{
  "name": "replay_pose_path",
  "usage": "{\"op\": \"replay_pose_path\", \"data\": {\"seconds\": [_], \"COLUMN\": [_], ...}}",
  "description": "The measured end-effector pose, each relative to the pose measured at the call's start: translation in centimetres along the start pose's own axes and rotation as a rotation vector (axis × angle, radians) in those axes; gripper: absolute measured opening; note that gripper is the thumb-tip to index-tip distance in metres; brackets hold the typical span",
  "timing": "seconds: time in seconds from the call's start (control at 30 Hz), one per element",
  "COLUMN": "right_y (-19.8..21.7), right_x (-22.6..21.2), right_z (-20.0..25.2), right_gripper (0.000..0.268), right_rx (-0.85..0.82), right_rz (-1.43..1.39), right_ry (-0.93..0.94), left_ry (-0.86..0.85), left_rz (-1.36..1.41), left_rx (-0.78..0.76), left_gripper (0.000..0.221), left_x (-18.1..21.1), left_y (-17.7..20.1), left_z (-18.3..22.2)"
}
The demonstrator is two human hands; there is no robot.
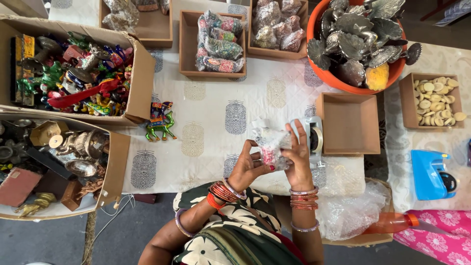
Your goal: Picking up small figurines, placing them into plastic bags, and sealing them with tape.
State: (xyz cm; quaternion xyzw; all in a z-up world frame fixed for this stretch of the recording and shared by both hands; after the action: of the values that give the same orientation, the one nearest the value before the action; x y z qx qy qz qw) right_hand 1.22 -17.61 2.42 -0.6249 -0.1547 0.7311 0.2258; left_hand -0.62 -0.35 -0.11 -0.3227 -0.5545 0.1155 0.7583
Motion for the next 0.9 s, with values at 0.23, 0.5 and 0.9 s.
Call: {"op": "replay_pose_path", "data": {"seconds": [0.23, 0.5, 0.9], "right_y": [-1.1, -0.6, -4.4], "right_x": [-1.1, 2.9, 2.1], "right_z": [1.7, 4.3, 5.3], "right_gripper": [0.099, 0.041, 0.071], "right_rx": [0.087, 0.186, -0.18], "right_rz": [0.389, 0.813, 0.942], "right_ry": [0.161, 0.741, 0.52], "left_ry": [-0.004, -0.029, -0.06], "left_rz": [-0.061, -0.141, -0.481], "left_rx": [0.07, 0.154, 0.238], "left_gripper": [0.066, 0.065, 0.067], "left_x": [0.3, 0.9, 4.7], "left_y": [1.7, 1.6, 1.5], "left_z": [-0.1, -0.5, 1.7]}}
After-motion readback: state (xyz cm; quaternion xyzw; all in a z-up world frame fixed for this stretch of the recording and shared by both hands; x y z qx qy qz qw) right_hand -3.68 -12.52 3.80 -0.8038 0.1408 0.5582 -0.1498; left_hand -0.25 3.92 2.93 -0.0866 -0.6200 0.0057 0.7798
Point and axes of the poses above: each hand's wrist, its own z-axis away from the middle knuckle, its own y-axis out of the back of the hand, x = y × z, the point moved 1 cm from there along -z, towards the middle knuckle, and after that the axes turned 3 degrees about x, right-handed, at the moved point
